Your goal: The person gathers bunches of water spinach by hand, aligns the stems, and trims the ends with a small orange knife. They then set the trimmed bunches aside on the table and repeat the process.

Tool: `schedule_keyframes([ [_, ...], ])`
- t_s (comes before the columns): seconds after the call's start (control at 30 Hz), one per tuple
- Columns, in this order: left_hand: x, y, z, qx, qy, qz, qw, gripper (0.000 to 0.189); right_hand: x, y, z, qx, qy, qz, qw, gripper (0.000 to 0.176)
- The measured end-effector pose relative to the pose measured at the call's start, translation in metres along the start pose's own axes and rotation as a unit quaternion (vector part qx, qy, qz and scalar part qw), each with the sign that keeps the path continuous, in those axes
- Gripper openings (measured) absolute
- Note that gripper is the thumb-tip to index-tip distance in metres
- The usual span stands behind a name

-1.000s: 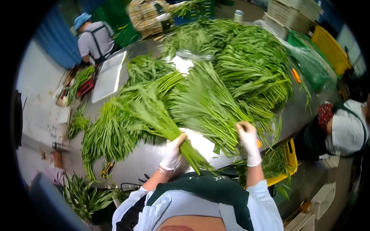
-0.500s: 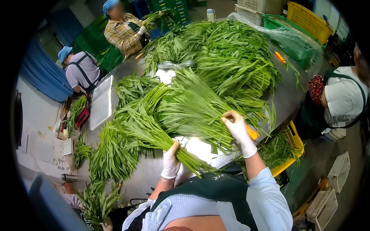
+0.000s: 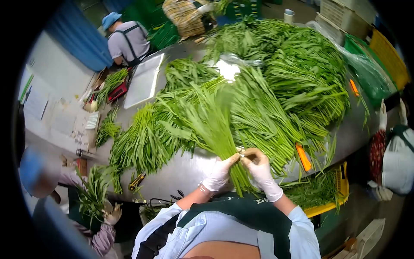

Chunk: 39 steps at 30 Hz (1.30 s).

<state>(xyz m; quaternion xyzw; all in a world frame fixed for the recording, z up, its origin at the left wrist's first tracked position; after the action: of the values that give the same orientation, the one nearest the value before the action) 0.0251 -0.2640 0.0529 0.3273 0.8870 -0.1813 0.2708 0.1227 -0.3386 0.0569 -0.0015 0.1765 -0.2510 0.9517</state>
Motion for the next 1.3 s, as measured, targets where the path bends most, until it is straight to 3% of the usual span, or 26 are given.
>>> schedule_keyframes([
  [0.07, -0.003, -0.002, -0.003, 0.026, 0.021, 0.022, 0.999, 0.023, 0.005, 0.004, -0.002, -0.076, 0.057, -0.047, 0.994, 0.031],
  [0.13, -0.009, -0.002, -0.005, 0.016, 0.053, 0.04, 0.998, 0.027, -0.003, 0.009, 0.006, -0.082, 0.061, -0.056, 0.993, 0.033],
  [0.23, -0.015, -0.004, 0.004, 0.037, 0.047, 0.058, 0.997, 0.04, -0.017, 0.017, 0.011, -0.142, 0.025, 0.011, 0.99, 0.031],
  [0.37, -0.014, -0.001, 0.003, 0.036, 0.062, 0.055, 0.996, 0.041, -0.007, 0.023, -0.002, -0.08, 0.023, -0.05, 0.995, 0.023],
  [0.6, -0.015, -0.003, -0.001, 0.02, 0.071, 0.03, 0.997, 0.033, 0.007, 0.012, -0.011, -0.048, 0.261, -0.08, 0.961, 0.012],
  [0.73, -0.018, -0.001, 0.005, 0.034, 0.011, 0.039, 0.999, 0.02, 0.002, 0.001, 0.003, -0.053, 0.267, -0.028, 0.962, 0.018],
  [0.87, -0.025, -0.004, 0.005, 0.003, 0.022, 0.065, 0.998, 0.02, 0.005, -0.009, 0.011, -0.041, 0.231, -0.027, 0.972, 0.02],
  [1.07, -0.025, -0.006, 0.015, 0.002, 0.066, 0.041, 0.997, 0.022, 0.014, -0.019, 0.011, -0.051, 0.231, -0.109, 0.966, 0.018],
  [1.17, -0.008, 0.004, 0.006, -0.046, 0.06, -0.034, 0.997, 0.021, 0.019, -0.021, 0.009, -0.058, 0.302, -0.028, 0.951, 0.019],
  [1.3, 0.014, 0.019, -0.04, -0.068, -0.06, -0.132, 0.987, 0.014, 0.048, -0.046, 0.004, -0.14, 0.215, 0.042, 0.966, 0.021],
])
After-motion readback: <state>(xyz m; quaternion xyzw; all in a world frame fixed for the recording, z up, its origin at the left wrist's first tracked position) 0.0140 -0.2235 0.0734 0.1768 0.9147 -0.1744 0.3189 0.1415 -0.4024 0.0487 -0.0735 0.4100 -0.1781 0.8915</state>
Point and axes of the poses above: each hand's wrist, its own y-axis towards the middle knuckle, its own x-axis out of the back of the hand, z = x × y, the point moved 6 cm from there along y, towards the middle knuckle, and after that the axes turned 7 degrees about -x, right-handed, at the moved point
